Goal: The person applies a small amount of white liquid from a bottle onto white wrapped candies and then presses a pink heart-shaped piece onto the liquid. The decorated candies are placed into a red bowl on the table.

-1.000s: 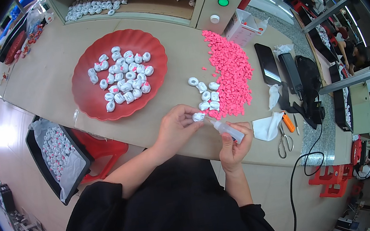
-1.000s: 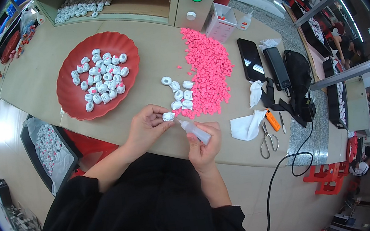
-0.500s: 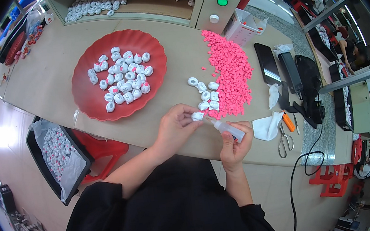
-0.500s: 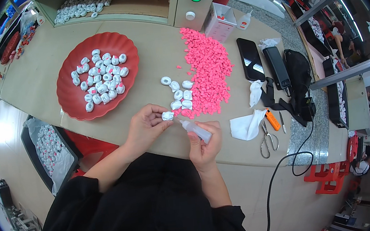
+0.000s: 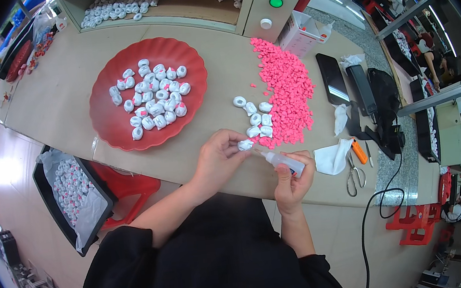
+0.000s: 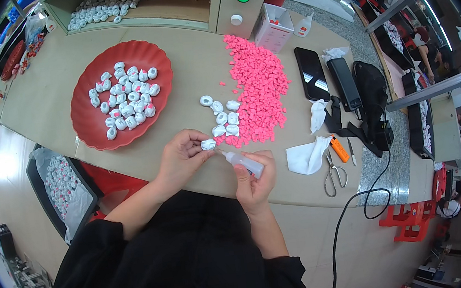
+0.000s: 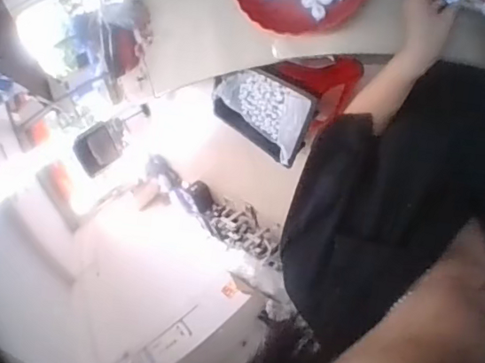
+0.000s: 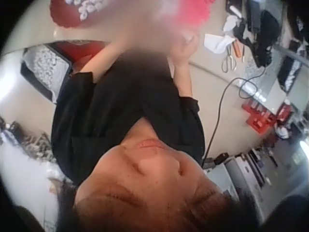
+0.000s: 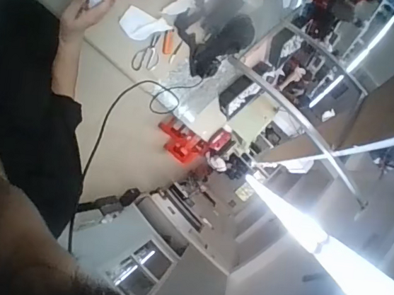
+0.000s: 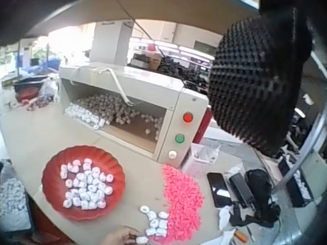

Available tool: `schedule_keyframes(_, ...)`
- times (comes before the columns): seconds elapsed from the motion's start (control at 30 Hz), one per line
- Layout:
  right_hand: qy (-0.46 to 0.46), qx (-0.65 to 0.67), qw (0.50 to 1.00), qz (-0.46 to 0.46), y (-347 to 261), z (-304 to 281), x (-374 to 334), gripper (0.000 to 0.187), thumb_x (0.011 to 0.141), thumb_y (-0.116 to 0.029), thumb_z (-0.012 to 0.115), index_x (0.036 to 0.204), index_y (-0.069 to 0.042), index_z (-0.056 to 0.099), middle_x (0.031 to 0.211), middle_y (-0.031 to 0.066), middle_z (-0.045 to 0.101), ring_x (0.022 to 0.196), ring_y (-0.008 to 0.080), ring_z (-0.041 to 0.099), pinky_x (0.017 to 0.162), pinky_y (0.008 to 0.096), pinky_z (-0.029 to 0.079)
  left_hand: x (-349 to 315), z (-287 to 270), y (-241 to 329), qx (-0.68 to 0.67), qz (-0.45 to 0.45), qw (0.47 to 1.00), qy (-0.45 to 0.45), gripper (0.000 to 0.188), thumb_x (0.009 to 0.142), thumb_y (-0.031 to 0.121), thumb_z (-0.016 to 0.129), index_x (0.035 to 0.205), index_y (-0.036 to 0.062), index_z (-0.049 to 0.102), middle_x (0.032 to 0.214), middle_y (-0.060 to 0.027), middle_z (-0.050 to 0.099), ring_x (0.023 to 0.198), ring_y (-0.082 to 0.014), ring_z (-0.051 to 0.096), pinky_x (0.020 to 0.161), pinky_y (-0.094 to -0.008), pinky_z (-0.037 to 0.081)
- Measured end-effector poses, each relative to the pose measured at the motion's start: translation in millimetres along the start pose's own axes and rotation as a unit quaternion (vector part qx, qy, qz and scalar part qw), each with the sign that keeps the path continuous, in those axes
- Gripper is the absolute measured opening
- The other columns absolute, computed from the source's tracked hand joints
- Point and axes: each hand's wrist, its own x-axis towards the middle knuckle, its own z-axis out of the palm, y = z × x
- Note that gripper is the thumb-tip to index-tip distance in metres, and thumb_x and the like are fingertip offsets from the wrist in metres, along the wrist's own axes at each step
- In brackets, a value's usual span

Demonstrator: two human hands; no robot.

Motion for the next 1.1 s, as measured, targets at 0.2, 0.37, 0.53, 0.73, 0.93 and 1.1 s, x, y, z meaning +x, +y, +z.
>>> schedule_keyframes(0.2,0.010,0.025,1.000,0.016,1,-1,-1,0.026,0.082,-0.012,0.061,0.098,0.001,0.045,0.086,0.0114,0.050,0.071,0.0167,0.050,0.064,0.0243,0.041,0,0,0,-0.003,-0.012,1.000,0.000,0.024,0.079,-0.012,0.055,0.100,-0.0033,0.047,0.096,-0.0088,0.053,0.093,-0.0129,0.057,0.082,-0.0239,0.049)
schedule_keyframes(0.37,0.169,0.384,0.879,0.228,0,-23,20,0.030,0.078,-0.004,0.064,0.101,-0.001,0.046,0.094,0.0104,0.054,0.074,0.0177,0.056,0.067,0.0248,0.045,1,0,0,-0.021,-0.012,1.000,0.003,0.024,0.079,-0.012,0.056,0.100,-0.0033,0.048,0.095,-0.0082,0.054,0.092,-0.0123,0.056,0.081,-0.0232,0.048)
schedule_keyframes(0.53,0.132,0.229,0.930,0.256,-5,-40,26,0.035,0.072,0.006,0.065,0.102,-0.002,0.049,0.096,0.0095,0.057,0.081,0.0166,0.057,0.070,0.0259,0.047,0,-1,3,-0.053,-0.027,0.998,-0.008,0.025,0.078,-0.011,0.057,0.100,-0.0034,0.048,0.095,-0.0080,0.054,0.090,-0.0118,0.056,0.080,-0.0225,0.048)
schedule_keyframes(0.73,0.012,0.033,0.967,0.253,-10,-54,40,0.030,0.070,0.003,0.066,0.096,-0.003,0.052,0.089,0.0055,0.057,0.079,0.0123,0.055,0.067,0.0242,0.045,1,-2,6,-0.054,-0.040,0.998,-0.002,0.025,0.078,-0.011,0.058,0.100,-0.0035,0.048,0.095,-0.0080,0.054,0.089,-0.0115,0.056,0.079,-0.0222,0.048)
schedule_keyframes(0.93,-0.065,-0.190,0.959,0.202,-8,-30,43,0.025,0.063,-0.007,0.068,0.083,-0.004,0.053,0.073,0.0048,0.055,0.070,0.0128,0.051,0.063,0.0278,0.041,1,-2,7,-0.053,-0.049,0.997,-0.002,0.025,0.078,-0.011,0.058,0.099,-0.0034,0.048,0.094,-0.0078,0.053,0.089,-0.0116,0.056,0.079,-0.0224,0.048)
schedule_keyframes(1.1,-0.241,-0.331,0.907,-0.098,14,-45,64,0.027,0.059,-0.014,0.065,0.082,-0.006,0.054,0.072,0.0077,0.056,0.070,0.0246,0.051,0.067,0.0356,0.035,1,-4,8,-0.073,-0.042,0.996,-0.010,0.024,0.078,-0.011,0.057,0.099,-0.0035,0.048,0.095,-0.0077,0.054,0.089,-0.0113,0.056,0.080,-0.0224,0.048)
